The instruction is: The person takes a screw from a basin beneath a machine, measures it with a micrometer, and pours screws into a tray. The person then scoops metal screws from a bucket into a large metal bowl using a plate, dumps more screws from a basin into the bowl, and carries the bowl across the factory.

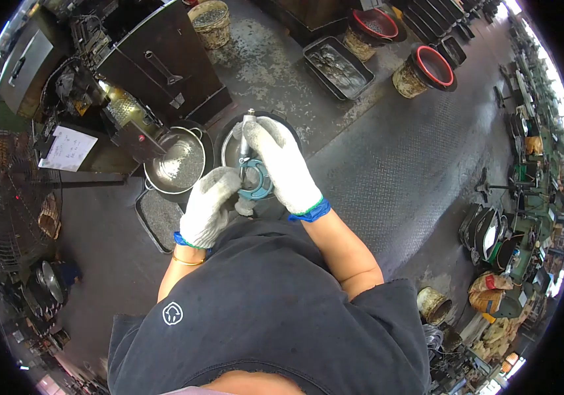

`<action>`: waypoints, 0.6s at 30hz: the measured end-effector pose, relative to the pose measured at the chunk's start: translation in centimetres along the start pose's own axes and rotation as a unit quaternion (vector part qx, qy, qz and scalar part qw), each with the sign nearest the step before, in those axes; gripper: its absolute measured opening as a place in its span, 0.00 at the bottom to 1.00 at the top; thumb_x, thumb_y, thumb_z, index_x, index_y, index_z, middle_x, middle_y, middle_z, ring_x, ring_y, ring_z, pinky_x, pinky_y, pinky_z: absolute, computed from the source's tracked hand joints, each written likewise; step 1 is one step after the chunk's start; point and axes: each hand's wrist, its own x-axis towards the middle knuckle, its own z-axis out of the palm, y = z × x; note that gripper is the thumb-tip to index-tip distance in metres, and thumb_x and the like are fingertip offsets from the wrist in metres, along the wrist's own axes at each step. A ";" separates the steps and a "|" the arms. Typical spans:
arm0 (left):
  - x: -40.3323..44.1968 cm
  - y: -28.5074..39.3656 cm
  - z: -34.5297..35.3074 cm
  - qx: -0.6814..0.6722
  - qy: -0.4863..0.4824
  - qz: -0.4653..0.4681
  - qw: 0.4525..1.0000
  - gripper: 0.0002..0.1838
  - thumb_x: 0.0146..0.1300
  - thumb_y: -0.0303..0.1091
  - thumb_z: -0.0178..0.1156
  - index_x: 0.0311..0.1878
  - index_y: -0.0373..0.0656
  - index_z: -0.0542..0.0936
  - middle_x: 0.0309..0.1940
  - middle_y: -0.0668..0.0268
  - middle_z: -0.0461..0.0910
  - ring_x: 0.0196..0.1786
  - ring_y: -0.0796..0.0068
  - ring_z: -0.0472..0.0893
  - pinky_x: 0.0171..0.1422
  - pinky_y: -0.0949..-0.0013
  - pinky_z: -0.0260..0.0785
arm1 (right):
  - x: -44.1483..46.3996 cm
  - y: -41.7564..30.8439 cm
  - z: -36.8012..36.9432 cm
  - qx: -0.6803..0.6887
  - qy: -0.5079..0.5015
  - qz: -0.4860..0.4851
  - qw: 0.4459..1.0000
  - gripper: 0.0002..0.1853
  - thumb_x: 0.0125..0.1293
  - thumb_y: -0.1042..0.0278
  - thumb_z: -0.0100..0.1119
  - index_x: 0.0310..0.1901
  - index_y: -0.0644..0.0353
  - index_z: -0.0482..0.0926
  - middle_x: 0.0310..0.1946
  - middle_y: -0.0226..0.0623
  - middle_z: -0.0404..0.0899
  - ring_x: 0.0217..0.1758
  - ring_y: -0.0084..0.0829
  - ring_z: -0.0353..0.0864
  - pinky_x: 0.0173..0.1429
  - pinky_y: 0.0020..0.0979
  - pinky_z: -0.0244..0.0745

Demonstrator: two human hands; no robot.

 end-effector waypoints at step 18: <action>0.9 -0.8 0.3 -0.046 -0.001 -0.047 0.998 0.10 0.68 0.31 0.61 0.46 0.33 0.78 0.37 0.61 0.81 0.31 0.75 0.80 0.36 0.71 0.76 | 0.4 0.8 -0.3 0.019 -0.003 0.016 1.000 0.17 0.75 0.61 0.51 0.57 0.63 0.80 0.50 0.34 0.81 0.52 0.22 0.78 0.58 0.27 0.72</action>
